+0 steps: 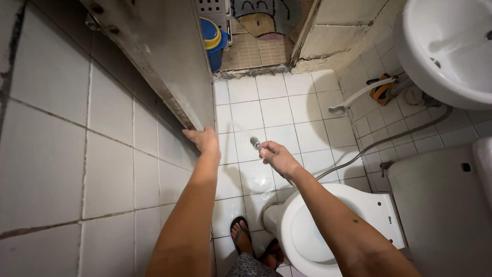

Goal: Cleaning a bathroom sink and area using a sponge, soap, and a hand sprayer.

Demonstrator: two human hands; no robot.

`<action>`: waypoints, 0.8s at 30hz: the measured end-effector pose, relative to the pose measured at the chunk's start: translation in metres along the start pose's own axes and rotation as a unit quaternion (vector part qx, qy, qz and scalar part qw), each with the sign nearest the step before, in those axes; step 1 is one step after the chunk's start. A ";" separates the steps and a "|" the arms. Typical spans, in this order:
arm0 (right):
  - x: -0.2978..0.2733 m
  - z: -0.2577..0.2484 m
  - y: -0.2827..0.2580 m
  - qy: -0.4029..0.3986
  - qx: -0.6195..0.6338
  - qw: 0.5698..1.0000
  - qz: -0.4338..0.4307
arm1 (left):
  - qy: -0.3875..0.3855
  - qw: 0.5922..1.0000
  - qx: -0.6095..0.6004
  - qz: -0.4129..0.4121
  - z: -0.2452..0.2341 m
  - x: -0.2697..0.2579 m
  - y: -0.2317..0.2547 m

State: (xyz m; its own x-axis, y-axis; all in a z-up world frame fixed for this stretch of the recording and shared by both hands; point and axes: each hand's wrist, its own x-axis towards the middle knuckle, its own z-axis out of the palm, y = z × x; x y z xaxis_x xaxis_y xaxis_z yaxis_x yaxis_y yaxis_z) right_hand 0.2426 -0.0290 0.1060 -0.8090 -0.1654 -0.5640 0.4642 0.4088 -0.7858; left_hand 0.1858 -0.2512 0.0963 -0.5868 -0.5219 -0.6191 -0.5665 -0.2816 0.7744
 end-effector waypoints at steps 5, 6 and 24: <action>0.014 0.005 -0.001 0.016 0.060 0.998 -0.032 | 0.018 0.999 0.017 0.021 0.016 0.023 -0.017; 0.015 0.007 -0.005 0.014 0.067 0.997 -0.043 | 0.016 1.000 0.021 0.005 0.019 0.026 -0.017; 0.049 0.024 -0.021 0.032 0.153 0.985 -0.068 | 0.035 0.999 -0.018 0.007 0.011 0.041 -0.018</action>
State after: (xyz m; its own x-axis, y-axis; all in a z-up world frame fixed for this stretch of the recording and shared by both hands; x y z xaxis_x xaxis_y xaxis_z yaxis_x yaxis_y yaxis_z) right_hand 0.2018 -0.0668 0.0886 -0.8882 -0.1384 -0.4382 0.4284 0.0956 -0.8985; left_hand 0.1654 -0.2584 0.0550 -0.5513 -0.5806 -0.5991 -0.5371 -0.3024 0.7874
